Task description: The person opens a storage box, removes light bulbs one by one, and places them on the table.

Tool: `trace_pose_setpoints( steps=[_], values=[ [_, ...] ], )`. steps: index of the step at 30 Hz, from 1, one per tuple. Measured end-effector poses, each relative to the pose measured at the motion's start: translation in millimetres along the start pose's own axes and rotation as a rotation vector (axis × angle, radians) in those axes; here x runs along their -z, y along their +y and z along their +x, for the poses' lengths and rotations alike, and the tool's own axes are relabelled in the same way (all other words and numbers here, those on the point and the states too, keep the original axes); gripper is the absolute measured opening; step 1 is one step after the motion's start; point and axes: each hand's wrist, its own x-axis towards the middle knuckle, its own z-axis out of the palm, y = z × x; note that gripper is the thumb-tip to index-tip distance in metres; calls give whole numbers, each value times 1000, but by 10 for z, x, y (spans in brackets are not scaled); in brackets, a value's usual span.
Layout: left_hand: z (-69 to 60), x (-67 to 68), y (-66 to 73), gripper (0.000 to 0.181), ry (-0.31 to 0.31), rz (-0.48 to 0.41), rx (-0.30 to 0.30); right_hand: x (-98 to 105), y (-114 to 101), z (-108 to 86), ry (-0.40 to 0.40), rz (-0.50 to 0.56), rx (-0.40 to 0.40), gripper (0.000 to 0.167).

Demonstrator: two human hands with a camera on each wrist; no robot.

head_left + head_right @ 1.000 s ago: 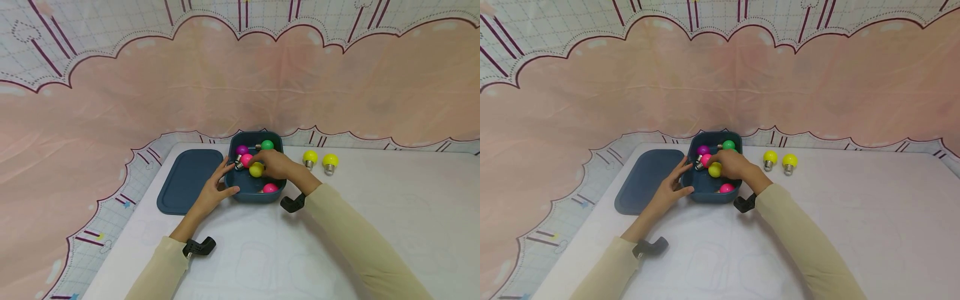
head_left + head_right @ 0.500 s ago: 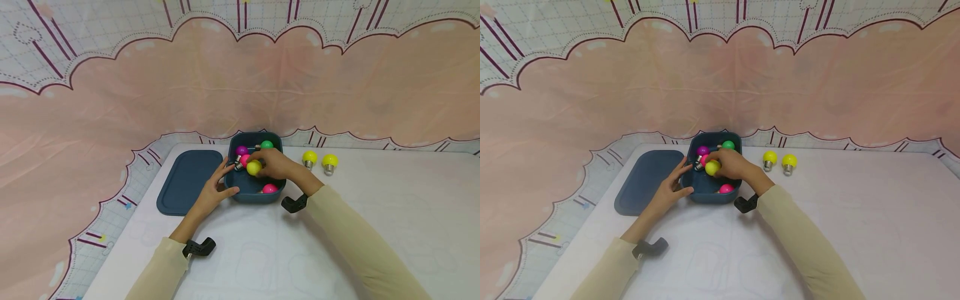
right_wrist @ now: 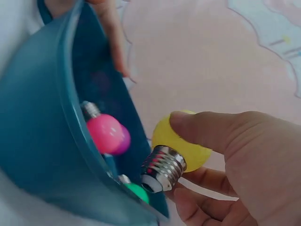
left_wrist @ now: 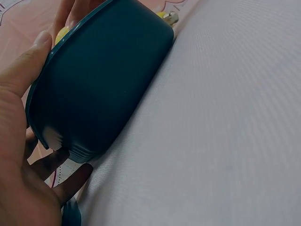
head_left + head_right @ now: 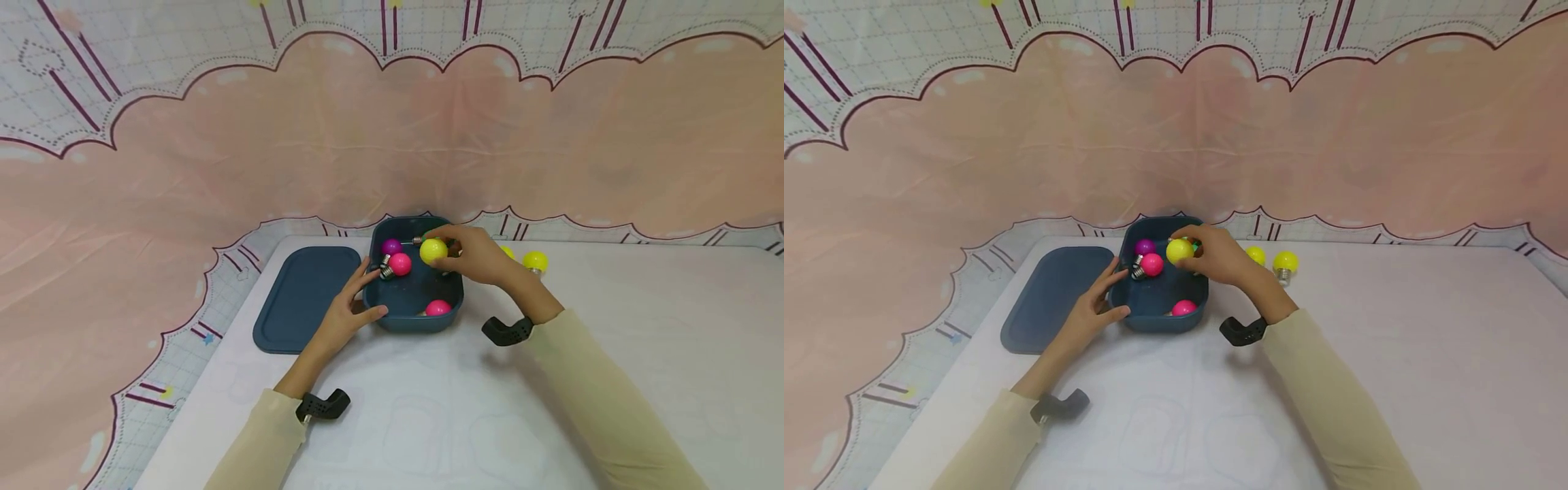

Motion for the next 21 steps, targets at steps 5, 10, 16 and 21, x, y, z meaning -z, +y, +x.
trace_pose_setpoints(
  steps=[5,10,16,21],
  values=[
    [-5,3,-15,68,-6,-2,-20,181,109,-192,57,21,-83,50],
    [-13,8,-14,67,-8,4,-21,353,275,-368,96,2,-154,50],
    [-20,13,-13,64,-11,0,-32,553,438,-564,135,-31,-213,53],
    [-19,12,7,66,-10,7,-25,677,532,-717,194,-16,-279,56]
  ],
)
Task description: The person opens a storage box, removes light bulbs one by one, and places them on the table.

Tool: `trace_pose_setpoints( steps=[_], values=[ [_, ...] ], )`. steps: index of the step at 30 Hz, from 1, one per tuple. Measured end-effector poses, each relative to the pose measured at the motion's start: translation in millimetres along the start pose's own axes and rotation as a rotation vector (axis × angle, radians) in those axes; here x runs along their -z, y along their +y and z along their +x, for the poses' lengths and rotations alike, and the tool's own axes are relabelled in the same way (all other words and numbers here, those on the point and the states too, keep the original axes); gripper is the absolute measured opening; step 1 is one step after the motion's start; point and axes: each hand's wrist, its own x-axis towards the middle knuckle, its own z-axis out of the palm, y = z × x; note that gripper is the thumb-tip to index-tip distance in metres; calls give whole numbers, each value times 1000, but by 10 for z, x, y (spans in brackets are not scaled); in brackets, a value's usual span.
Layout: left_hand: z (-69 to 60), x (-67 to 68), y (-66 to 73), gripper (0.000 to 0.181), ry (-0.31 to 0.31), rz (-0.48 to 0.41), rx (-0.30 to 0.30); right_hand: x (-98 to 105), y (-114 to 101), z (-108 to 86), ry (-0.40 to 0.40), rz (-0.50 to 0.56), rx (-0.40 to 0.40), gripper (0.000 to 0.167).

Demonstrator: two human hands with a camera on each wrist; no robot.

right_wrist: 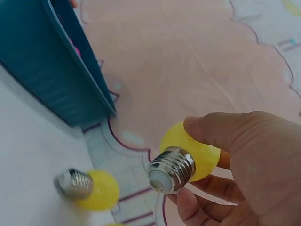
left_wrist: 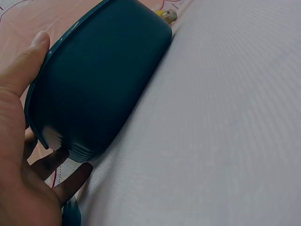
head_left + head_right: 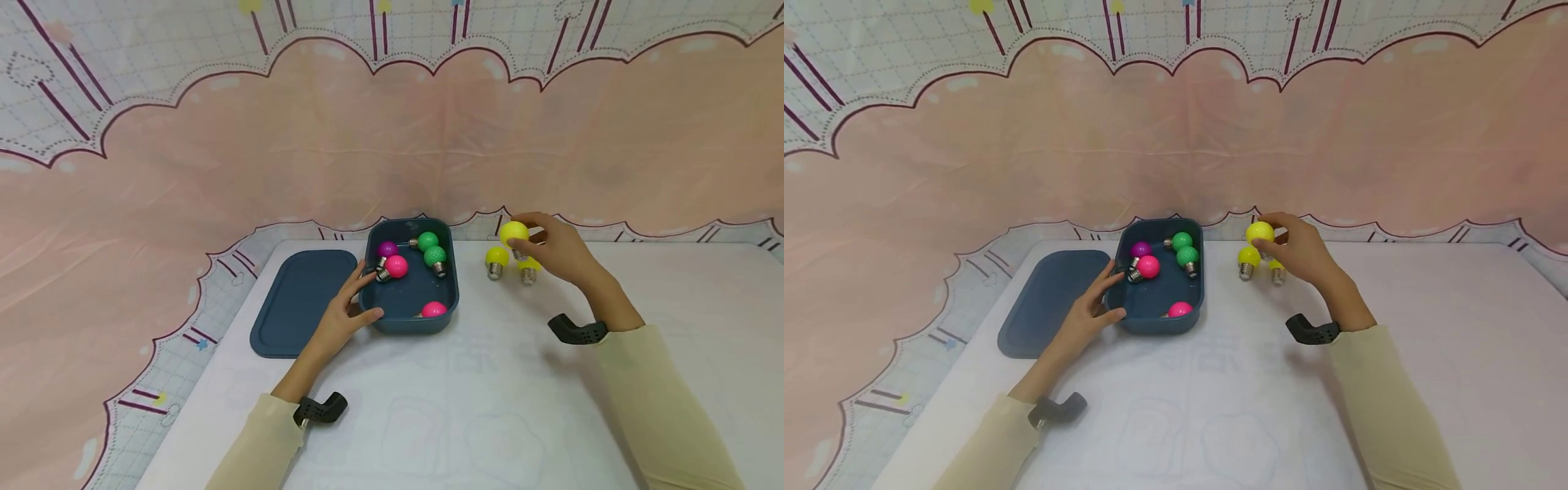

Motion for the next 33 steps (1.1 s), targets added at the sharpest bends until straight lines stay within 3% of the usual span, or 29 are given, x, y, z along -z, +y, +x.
trace_pose_setpoints(
  steps=[7,14,17,22,33],
  values=[
    [-9,7,14,66,-2,16,14,116,214,-106,42,16,-99,58],
    [-51,7,329,62,-16,-9,23,172,391,-154,70,-9,-162,63],
    [-56,2,374,62,-18,6,24,182,468,-176,86,-25,-163,63],
    [-54,-4,381,61,-21,2,22,182,593,-202,86,-29,-190,66],
    [-59,-3,376,62,-21,-14,18,113,849,-201,10,-57,-295,74]
  ],
)
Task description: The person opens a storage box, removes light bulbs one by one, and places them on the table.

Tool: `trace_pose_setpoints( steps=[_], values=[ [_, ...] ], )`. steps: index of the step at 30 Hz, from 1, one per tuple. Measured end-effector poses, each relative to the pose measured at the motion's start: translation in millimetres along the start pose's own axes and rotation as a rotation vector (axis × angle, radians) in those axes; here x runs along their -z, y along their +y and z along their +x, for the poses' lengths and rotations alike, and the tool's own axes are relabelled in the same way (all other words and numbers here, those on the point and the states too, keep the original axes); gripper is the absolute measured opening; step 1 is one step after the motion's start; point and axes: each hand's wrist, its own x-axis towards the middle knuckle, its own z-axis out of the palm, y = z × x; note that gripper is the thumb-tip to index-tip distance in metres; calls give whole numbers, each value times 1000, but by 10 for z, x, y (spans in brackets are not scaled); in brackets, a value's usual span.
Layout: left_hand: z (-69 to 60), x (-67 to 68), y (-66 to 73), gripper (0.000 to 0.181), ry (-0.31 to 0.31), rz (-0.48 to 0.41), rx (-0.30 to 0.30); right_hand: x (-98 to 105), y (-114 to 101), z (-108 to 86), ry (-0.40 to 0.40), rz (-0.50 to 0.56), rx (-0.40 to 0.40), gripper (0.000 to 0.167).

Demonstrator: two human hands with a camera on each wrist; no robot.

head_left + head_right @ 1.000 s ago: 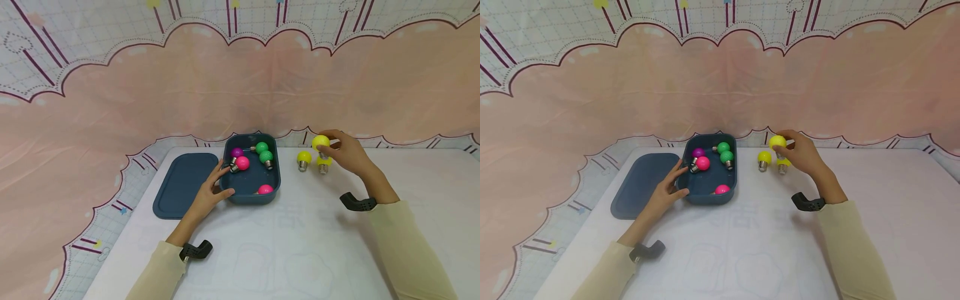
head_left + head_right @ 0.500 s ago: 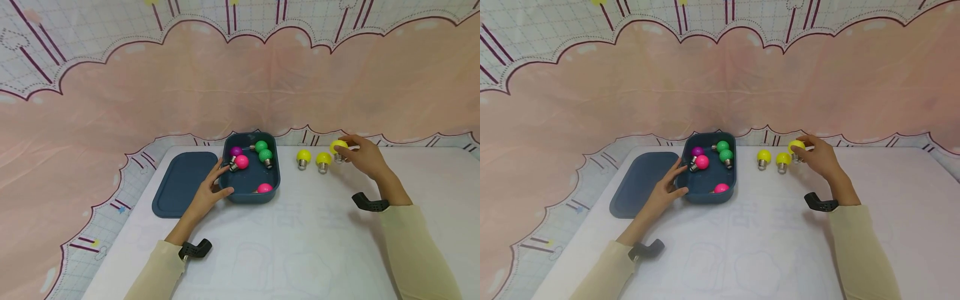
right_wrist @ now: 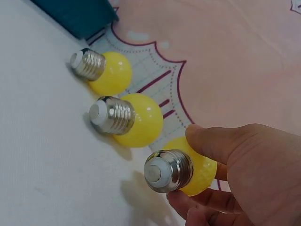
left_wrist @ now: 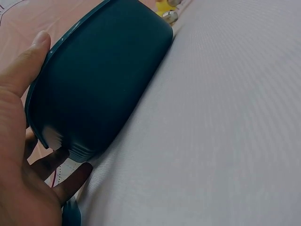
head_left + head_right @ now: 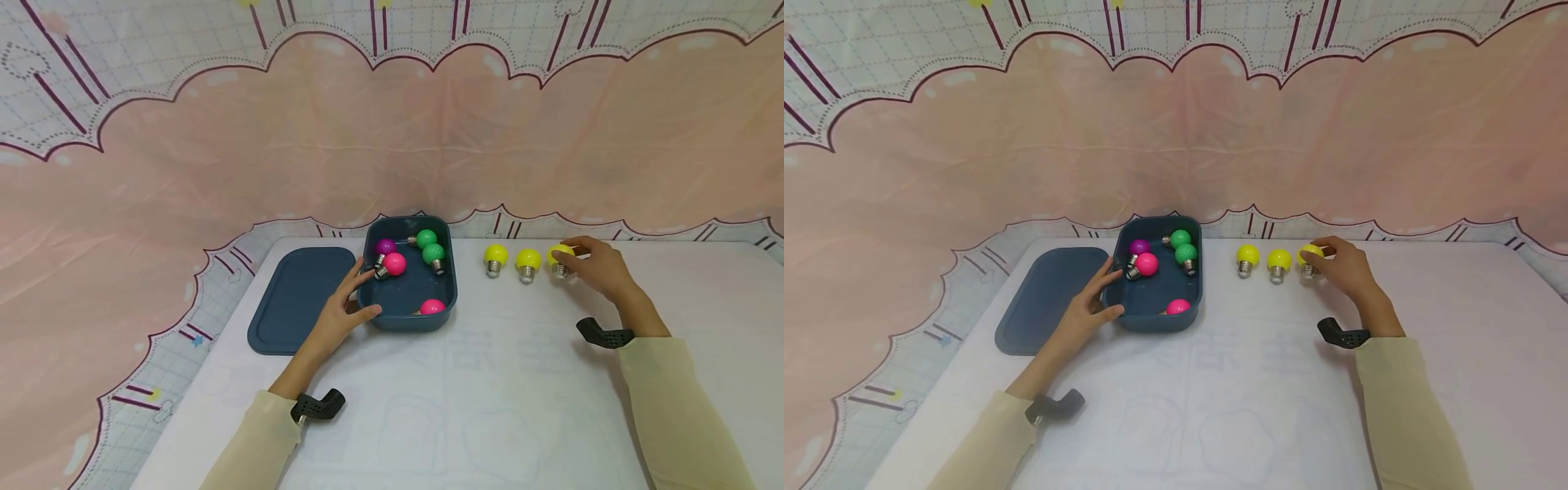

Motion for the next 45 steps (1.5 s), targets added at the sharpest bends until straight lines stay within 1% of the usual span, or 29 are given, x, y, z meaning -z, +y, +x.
trace_pose_setpoints(
  steps=[4,8,11,15,17,23,31,39,45],
  values=[
    [5,3,11,61,-3,6,4,-24,46,15,-12,6,-14,75],
    [9,14,-18,62,-1,-5,6,-31,53,25,-37,9,-21,76],
    [31,20,-148,63,4,-6,2,-32,37,29,-48,12,-30,76],
    [59,27,-333,63,15,20,-1,-28,24,33,-50,20,-43,75],
    [58,29,-361,63,19,27,-7,-24,21,30,-49,20,-44,76],
    [50,26,-370,66,25,26,-28,-27,10,23,-54,-2,-39,75],
    [52,25,-356,67,22,31,-15,-33,20,20,-59,-15,-52,76],
    [61,17,-359,66,23,42,-4,-45,40,25,-58,-39,-55,81],
    [55,11,-355,65,22,39,-3,-33,33,3,-51,-38,-40,81]
  ],
)
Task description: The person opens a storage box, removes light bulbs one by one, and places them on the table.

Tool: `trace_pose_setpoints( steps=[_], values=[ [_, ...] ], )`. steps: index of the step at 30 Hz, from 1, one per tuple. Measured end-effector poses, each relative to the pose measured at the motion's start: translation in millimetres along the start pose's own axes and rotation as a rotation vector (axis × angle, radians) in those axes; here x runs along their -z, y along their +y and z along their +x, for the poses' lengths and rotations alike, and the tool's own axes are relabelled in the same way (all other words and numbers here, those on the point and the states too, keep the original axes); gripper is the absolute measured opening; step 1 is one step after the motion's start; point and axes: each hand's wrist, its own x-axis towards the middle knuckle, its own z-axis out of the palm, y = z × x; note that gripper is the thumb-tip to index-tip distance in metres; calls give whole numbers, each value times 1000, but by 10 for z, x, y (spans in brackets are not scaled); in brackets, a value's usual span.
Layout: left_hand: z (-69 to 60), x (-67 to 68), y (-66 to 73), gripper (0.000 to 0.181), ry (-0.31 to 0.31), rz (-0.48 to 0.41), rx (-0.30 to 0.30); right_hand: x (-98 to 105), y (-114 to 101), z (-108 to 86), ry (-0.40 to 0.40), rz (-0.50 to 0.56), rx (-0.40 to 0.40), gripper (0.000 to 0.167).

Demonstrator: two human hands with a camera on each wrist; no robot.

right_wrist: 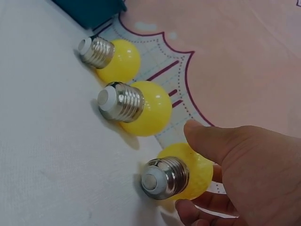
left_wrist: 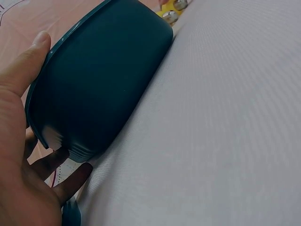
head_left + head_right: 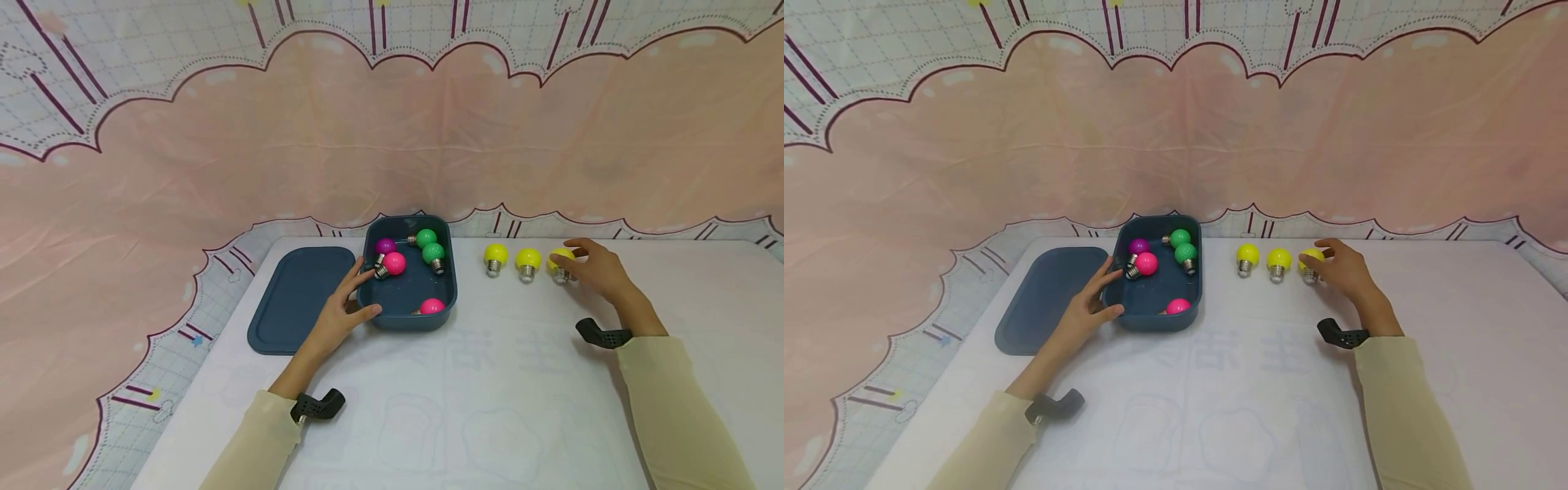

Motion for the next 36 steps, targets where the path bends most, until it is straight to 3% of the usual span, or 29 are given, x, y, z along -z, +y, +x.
trace_pose_setpoints(
  steps=[12,18,22,31,36],
  values=[
    [-3,-1,2,65,3,-2,0,66,-12,-20,52,3,52,80],
    [-3,-1,-3,64,2,-6,0,116,-91,-64,121,28,100,74],
    [1,1,-12,64,-1,-5,-2,147,-186,-91,163,33,124,71],
    [-1,-1,-12,65,-3,-18,-9,155,-459,-119,140,43,166,67],
    [0,2,-12,66,-5,-24,-2,112,-627,-73,152,66,234,62]
  ],
)
